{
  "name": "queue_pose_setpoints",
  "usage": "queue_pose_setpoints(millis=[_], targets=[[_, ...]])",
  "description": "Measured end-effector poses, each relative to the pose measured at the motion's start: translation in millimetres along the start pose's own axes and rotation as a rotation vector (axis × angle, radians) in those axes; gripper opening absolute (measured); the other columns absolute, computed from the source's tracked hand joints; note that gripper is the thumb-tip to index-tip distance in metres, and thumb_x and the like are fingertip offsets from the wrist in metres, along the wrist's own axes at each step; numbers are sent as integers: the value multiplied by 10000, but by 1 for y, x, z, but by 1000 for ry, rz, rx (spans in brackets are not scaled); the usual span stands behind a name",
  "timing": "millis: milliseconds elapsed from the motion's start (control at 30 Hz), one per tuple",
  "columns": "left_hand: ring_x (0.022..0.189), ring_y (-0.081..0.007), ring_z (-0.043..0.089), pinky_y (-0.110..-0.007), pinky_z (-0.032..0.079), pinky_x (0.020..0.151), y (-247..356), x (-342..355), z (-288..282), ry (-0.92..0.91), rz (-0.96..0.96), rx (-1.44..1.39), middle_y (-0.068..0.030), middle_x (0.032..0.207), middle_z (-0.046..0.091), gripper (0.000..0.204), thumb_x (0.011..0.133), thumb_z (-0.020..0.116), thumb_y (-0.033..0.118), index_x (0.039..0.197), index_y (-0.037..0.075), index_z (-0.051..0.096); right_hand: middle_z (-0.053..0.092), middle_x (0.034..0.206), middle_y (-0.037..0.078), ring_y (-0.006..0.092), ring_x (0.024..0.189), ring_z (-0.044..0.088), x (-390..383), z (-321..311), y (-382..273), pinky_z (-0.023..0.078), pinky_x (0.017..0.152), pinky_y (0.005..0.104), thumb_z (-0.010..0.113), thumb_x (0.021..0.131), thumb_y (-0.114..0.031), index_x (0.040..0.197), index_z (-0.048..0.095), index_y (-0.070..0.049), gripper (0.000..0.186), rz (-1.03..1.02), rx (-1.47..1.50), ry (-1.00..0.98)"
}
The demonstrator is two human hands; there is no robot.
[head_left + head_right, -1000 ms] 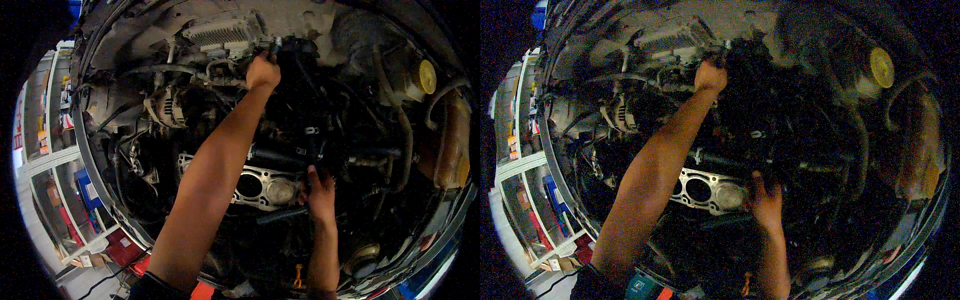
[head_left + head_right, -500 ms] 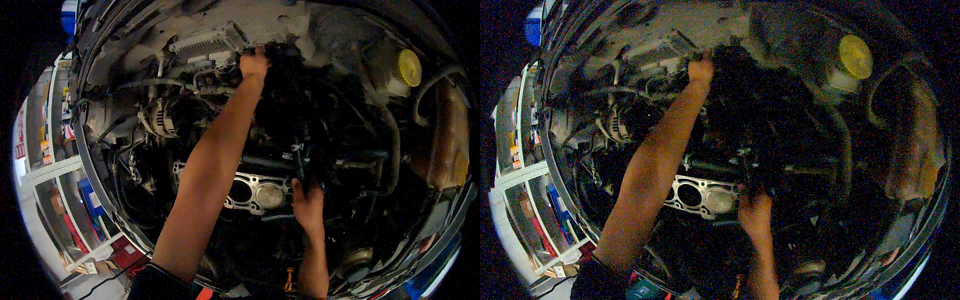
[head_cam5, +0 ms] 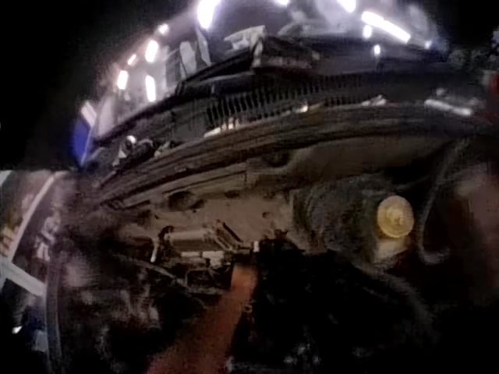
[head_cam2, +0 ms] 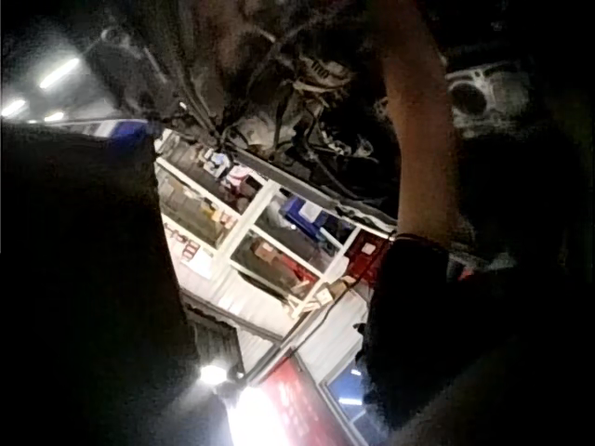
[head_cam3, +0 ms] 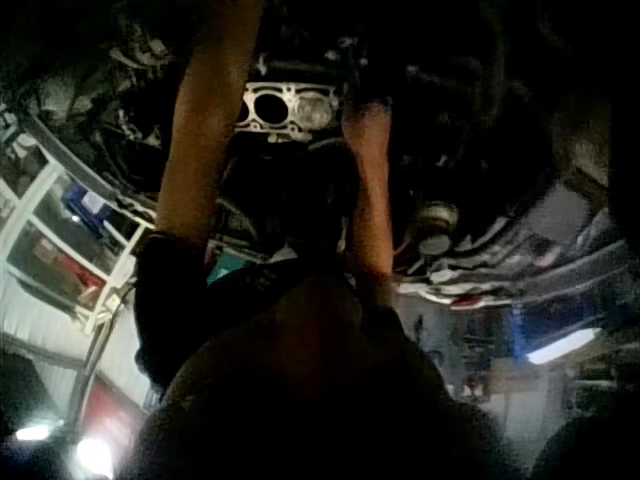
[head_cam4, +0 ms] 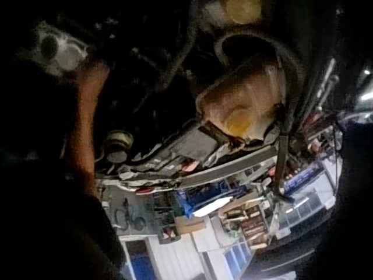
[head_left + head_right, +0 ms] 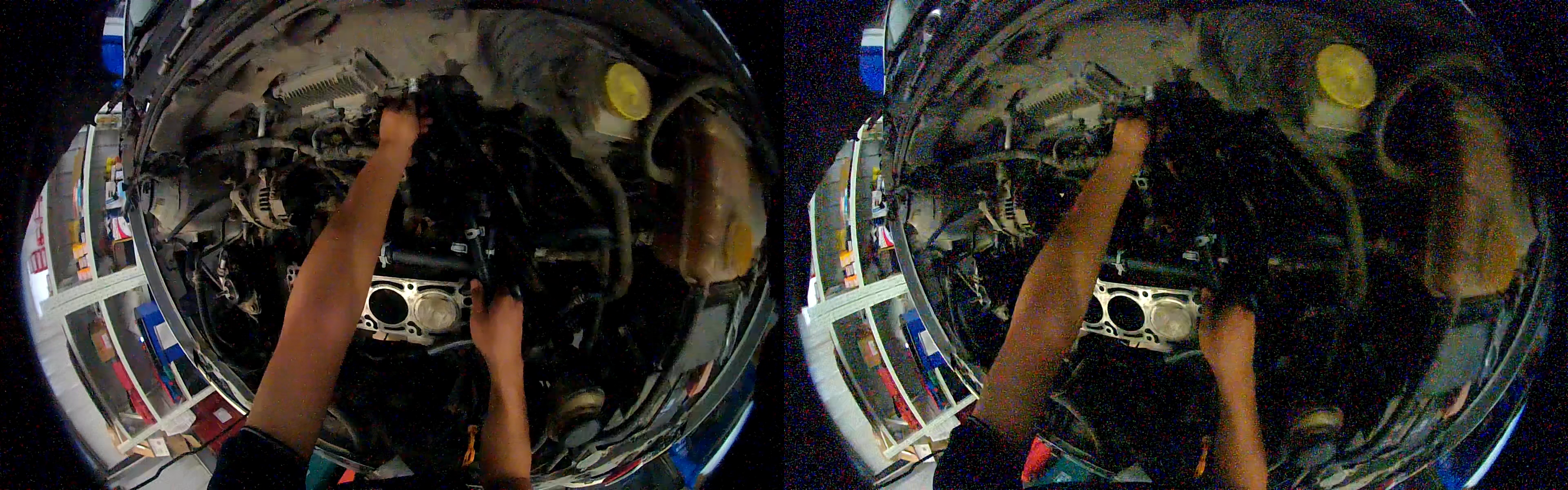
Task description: The person works on a car engine with the hood open, using a ratchet to tighten bolts on a metal component. They then use pliers to adjust a hose clamp and manipulate various hoses and wires within the engine bay.
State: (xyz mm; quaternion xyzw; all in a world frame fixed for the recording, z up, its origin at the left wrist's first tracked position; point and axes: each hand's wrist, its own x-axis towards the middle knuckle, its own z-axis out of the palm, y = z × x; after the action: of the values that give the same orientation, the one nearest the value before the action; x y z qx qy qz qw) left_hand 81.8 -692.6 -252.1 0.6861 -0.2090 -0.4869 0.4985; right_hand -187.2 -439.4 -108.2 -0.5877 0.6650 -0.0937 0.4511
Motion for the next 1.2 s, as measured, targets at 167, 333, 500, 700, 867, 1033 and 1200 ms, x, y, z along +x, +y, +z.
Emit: queue_pose_setpoints(millis=[167,333,500,700,867,1033,1200], targets=[[1165,-314,637,-391,503,1001,34,-125,-60,-9,497,760,-165,1234,670,380,1010,627,165,1338,-17,566,692,1010,288,454,924,679,-38,-9,-19,555,795,496,642,995,-247,1115,640,60,330,-114,-119,142],[938,-186,671,-318,514,860,61,-357,-98,-6,133,447,-83,984,712,309,996,679,227,1184,-18,672,675,1133,255,427,1056,659,-130,-55,-42,543,901,464,672,959,-173,1222,601,42,347,-225,129,246],[704,-140,438,-341,417,653,62,-572,-144,81,256,686,-20,729,569,321,1027,632,253,867,-21,583,685,1063,201,412,939,676,-306,-50,-6,555,813,480,682,936,-151,1183,624,-14,288,-329,326,66],[601,-170,469,-358,390,575,21,-758,-233,-100,-57,991,-88,665,535,391,1060,543,300,817,0,607,678,888,186,374,791,681,-478,-40,38,543,698,458,693,945,-232,1117,636,-49,257,-470,336,-372],[611,-225,557,-359,448,607,-9,-847,-226,-305,295,825,-119,660,572,295,999,648,281,916,-2,647,700,891,187,390,817,692,-558,-52,80,546,729,485,670,970,-348,1154,630,-56,348,-370,135,-382],[646,-351,638,-438,480,625,-16,-890,-225,-248,411,925,-186,700,649,343,985,664,316,857,1,618,698,1025,204,390,996,673,-636,-45,104,529,859,480,626,1002,-372,1164,644,-37,372,-369,168,-433],[701,-382,653,-452,493,668,-58,-892,-220,-544,397,1021,-187,737,667,408,1035,555,391,953,11,681,675,1193,223,390,1109,644,-716,-18,155,507,958,458,601,1019,-394,1178,664,-10,420,-276,170,-379]])
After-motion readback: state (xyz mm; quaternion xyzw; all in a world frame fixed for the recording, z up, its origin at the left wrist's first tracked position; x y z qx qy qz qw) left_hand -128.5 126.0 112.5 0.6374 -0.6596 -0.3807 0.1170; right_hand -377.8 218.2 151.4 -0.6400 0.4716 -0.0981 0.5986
